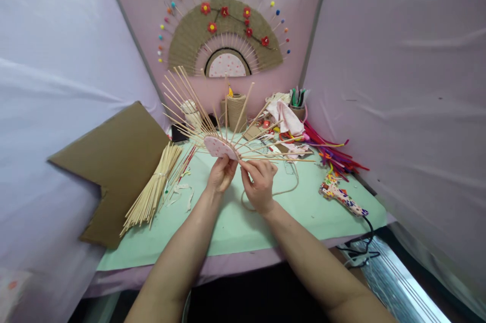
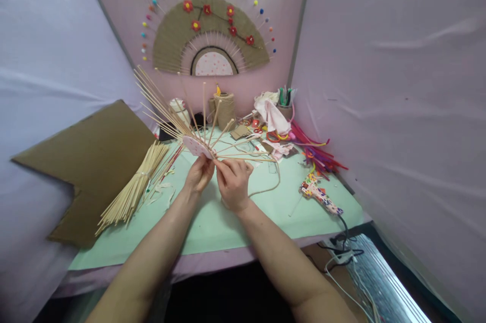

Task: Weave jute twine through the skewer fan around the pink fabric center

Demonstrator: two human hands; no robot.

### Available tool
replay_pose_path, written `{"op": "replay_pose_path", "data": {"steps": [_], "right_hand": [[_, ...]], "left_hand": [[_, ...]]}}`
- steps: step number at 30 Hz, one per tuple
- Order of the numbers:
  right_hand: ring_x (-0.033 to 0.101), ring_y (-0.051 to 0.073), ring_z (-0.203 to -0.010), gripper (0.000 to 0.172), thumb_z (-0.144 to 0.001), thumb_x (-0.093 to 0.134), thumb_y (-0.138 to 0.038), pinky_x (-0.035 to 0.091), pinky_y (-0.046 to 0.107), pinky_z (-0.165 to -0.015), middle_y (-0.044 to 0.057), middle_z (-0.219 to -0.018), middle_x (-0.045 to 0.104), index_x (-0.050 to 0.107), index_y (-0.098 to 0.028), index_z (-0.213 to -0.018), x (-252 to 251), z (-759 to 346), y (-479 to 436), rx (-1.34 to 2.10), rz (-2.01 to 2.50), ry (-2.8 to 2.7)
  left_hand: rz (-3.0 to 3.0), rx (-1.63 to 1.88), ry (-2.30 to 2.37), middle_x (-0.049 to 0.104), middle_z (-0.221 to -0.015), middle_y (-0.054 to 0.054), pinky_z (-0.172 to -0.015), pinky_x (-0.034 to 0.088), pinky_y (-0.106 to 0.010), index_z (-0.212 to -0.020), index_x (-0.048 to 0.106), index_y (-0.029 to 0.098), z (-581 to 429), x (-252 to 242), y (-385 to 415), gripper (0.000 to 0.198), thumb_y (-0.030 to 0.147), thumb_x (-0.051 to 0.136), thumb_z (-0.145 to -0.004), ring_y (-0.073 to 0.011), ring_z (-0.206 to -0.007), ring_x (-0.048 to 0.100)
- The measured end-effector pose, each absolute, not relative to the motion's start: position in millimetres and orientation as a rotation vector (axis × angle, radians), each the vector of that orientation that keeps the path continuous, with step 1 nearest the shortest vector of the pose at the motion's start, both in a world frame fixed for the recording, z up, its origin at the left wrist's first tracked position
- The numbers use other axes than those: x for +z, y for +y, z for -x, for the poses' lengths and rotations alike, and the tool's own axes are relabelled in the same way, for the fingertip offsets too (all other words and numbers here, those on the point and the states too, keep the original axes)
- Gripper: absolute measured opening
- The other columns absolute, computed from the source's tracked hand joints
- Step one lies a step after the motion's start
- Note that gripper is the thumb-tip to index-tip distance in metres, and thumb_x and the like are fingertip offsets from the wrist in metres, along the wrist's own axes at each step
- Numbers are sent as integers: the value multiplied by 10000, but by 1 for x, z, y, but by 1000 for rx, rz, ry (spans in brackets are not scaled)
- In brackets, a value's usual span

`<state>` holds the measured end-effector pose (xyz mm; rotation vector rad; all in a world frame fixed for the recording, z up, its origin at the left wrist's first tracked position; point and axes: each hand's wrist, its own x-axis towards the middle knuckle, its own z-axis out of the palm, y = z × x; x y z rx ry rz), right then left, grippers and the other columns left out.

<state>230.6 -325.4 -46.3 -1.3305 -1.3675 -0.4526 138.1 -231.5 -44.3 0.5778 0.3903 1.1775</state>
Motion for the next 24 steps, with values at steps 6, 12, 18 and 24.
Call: {"op": "replay_pose_path", "data": {"steps": [6,12,18,24], "right_hand": [[568,175,-897,242,-927,528,-168,433,343,-831,50,-925,678,679,-229,-1105,-44,-231,-324,-397,1154,-1446],[556,198,-937,190,-928,530,-209,495,350,-837,80,-974,668,682,-184,-1039,-45,-226,-341,-210,1252,-1688],[606,175,-914,221,-950,525,-285,501,320,-826,62,-1002,688,639,-206,-1123,-38,-264,-409,-79,1288,-1947],[621,278,-968,344,-839,673,-343,457,382,-840,144,-1041,680,643,-148,-1122,-43,-399,-448,-206,2220,-1588]], "left_hand": [[-601,1135,403,707,-820,2,-874,528,-225,-855,657,172,-138,-49,-231,84,200,711,-796,-114,-849,675],[-524,1095,385,716,-820,-9,-837,542,-193,-918,674,163,-138,-44,-234,76,154,640,-851,-106,-830,682],[-419,1100,377,741,-888,-36,-879,553,-226,-1204,610,182,-137,-40,-232,292,159,526,-925,-125,-846,708],[-271,1062,353,749,-853,-48,-783,563,-166,-1328,531,154,-137,-30,-234,398,130,317,-993,-96,-779,712]]}}
